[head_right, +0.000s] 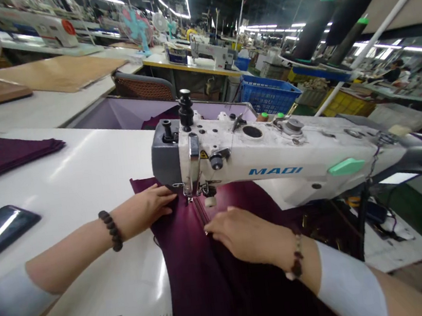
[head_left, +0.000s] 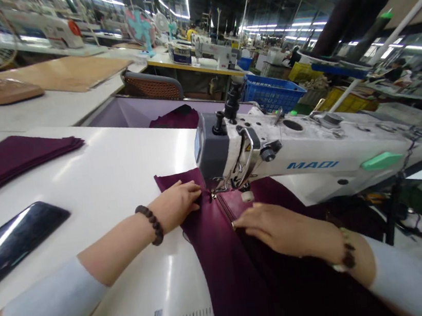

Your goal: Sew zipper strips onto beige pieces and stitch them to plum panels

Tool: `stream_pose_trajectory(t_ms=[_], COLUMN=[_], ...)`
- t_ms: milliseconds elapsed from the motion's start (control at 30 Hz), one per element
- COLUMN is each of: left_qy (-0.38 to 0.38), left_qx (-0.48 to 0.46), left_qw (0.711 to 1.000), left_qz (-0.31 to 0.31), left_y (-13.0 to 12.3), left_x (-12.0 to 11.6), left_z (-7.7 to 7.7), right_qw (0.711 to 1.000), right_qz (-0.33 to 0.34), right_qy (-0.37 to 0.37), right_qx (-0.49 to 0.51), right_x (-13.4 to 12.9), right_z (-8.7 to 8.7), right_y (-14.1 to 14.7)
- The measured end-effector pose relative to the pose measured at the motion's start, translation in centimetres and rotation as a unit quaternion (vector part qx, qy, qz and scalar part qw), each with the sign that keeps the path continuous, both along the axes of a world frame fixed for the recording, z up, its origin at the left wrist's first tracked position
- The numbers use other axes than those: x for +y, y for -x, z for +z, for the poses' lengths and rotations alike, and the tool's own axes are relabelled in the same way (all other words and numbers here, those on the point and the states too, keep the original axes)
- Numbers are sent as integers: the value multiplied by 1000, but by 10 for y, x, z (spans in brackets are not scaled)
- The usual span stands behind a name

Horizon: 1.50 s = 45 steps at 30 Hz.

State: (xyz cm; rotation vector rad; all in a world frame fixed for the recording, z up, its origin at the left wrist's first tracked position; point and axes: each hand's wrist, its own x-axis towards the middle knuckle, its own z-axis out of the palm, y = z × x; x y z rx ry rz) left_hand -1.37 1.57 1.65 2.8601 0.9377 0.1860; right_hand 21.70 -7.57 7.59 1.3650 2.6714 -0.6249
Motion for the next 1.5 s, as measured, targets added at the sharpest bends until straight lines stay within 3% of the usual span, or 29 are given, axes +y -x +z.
stream_pose_trajectory(t_ms=[67,100,200,267,400,567,1000,1267,1500], left_qy=[0,0,-13,-17,-14,7,129,138,118], left_qx=[-3,-4,-16,-20,-1,22,107,112,76], left_qw=[1000,1000,1000,1000,1000,999,986,984,989], left_qz=[0,-1,-1,1,-8,-37,-23,-23,-36], left_y=[-8,-12,-22,-22,-13,-2,-5,-7,-6], left_x=[-22,-34,-58,-63,-58,-48,-31,-25,-19], left_z=[2,1,-5,-10,-20,-26,4,3,-10], right_qw=[991,987,983,977,966,965,963,972,970], right_qz=[-49,-62,-100,-142,-201,-198,-195,-177,-187], right_qy=[-126,-148,-154,-161,-163,-170,-173,-145,-155], right_qx=[1,2,8,7,-1,-15,-67,-50,22], right_x=[0,-2,-14,-23,-35,-36,-34,-26,-25], right_z=[-25,-38,-67,-74,-75,-75,-72,-64,-70], right_y=[4,6,18,29,50,55,66,58,50])
